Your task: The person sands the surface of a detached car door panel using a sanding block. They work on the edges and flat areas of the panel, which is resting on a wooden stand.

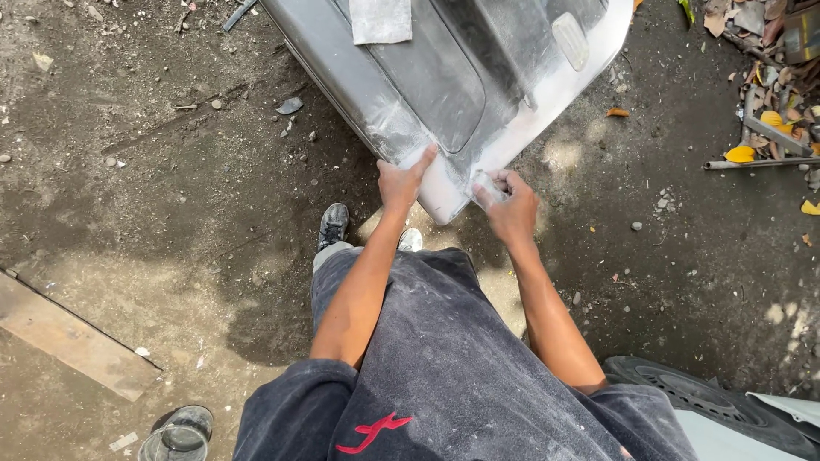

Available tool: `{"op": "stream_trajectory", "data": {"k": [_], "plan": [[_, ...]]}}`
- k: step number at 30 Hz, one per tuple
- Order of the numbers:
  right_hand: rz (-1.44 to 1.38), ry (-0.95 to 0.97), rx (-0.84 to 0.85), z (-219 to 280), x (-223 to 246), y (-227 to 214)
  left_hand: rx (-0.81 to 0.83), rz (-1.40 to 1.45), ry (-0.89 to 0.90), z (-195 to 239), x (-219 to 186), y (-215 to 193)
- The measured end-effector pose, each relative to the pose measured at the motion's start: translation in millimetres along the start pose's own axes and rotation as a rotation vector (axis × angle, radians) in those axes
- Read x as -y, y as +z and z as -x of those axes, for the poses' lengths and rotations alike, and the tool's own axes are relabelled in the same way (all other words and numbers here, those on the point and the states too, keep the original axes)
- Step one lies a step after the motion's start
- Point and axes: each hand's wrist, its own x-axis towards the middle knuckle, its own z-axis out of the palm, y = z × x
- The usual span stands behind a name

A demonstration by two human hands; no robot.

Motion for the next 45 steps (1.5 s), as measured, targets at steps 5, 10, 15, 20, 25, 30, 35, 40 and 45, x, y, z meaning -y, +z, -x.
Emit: {"op": "stream_trajectory", "data": {"k": [5, 10, 15, 20, 25, 30, 35, 40, 45], "plan": [[0.108, -0.131, -0.076, -5.2, 9.6, 12.1, 0.015, 0.038, 0.001, 6.4, -7.0, -3.7], [0.150, -0.011, -0.008, -14.2, 5.9, -2.1, -0.033, 0.009, 0.027, -12.5, 4.8, 5.1], [-0.265, 0.074, 0.114, -21.6, 0.0, -10.9, -0.026, 0.008, 0.057, -26.3, 28.8, 18.6], [-0.130, 0.072, 0.155, -9.7, 15.9, -14.6, 0.027, 0.039, 0.015, -12.7, 15.1, 8.5], [0.208, -0.166, 0.118, -13.2, 20.2, -13.2, -0.001, 0.010, -0.021, -7.2, 4.1, 4.6], [0.153, -0.046, 0.200, -16.7, 5.2, -13.7, -0.008, 0.015, -0.012, -14.9, 12.9, 11.1], [0.378, -0.205, 0.079, -26.2, -22.5, 2.4, -0.007, 0.042, -0.018, 4.8, -1.9, 4.8], [0.468, -0.209, 0.094, -39.6, -36.9, 13.0, 0.002, 0.058, -0.046, 5.7, -9.0, 4.2], [0.366, -0.437, -0.049, -17.0, -37.7, 6.4, -0.090, 0.138, 0.061, 13.0, -7.3, -1.8]]}}
